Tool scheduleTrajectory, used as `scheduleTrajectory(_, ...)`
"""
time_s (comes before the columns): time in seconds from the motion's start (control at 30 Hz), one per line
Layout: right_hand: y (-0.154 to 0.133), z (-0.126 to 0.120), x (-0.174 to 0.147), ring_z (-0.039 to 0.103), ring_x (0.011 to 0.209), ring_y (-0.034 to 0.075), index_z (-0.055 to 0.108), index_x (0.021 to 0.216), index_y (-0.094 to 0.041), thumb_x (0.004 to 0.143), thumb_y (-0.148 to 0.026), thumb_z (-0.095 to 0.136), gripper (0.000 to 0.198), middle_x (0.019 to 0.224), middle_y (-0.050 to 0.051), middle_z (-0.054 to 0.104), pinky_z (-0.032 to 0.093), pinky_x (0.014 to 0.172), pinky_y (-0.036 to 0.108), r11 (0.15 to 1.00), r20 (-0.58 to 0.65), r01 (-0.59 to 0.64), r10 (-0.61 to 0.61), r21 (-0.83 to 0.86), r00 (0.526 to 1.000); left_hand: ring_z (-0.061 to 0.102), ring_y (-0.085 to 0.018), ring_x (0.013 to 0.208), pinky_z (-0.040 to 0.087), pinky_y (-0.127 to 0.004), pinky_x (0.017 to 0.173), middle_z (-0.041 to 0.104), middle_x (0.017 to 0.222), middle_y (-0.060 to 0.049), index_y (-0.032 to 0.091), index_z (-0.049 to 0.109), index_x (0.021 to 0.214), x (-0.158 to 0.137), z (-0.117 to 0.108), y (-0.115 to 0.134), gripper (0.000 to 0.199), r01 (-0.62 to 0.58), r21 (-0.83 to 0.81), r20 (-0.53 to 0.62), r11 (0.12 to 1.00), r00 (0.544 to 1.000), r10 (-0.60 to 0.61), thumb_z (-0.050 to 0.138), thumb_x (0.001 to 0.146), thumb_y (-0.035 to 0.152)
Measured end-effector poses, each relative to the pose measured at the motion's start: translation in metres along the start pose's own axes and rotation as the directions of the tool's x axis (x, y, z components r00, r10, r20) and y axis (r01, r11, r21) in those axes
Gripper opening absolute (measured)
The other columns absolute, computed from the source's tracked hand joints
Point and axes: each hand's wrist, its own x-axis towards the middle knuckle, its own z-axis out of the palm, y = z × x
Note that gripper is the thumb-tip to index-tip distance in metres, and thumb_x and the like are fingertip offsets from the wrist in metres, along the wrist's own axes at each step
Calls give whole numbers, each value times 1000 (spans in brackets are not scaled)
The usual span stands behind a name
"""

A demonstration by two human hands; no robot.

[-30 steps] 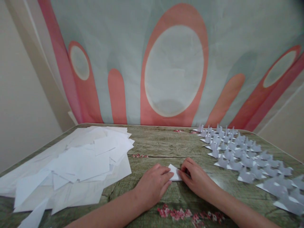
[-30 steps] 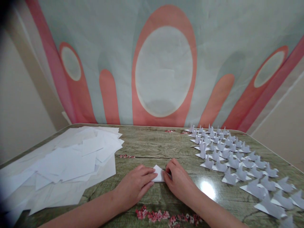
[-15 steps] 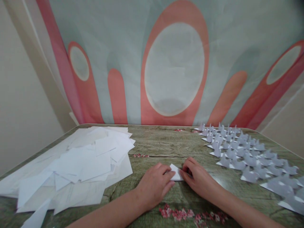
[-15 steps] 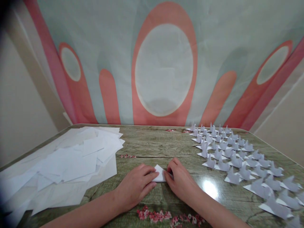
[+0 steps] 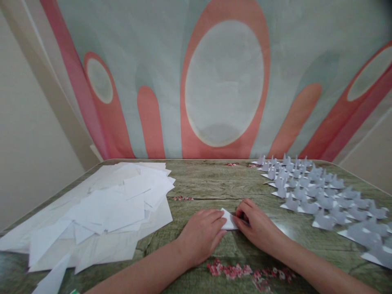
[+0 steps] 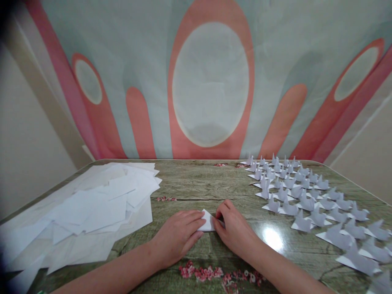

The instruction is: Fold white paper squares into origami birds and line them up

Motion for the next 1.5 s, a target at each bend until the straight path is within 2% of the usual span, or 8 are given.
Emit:
scheduleTrajectory(0.17,-1,0,0,50,70,15,47,74,-18,80,-18,47,6,80,2,47,38,62,27,1000,-4,-6,6,0,1000,49,-20,112,37,-37,98,55,121,-7,18,52,115,0,4,-2,29,-19,9,-31,1000,999,20,41,89,25)
scheduleTrajectory(1.5,-4,-2,0,50,71,16,48,74,-19,79,-15,48,6,81,3,46,40,64,28,1000,6,-9,9,-7,1000,49,-19,112,37,-35,99,54,122,-5,19,51,117,3,3,-2,31,-10,-3,-3,1000,1000,10,44,88,25)
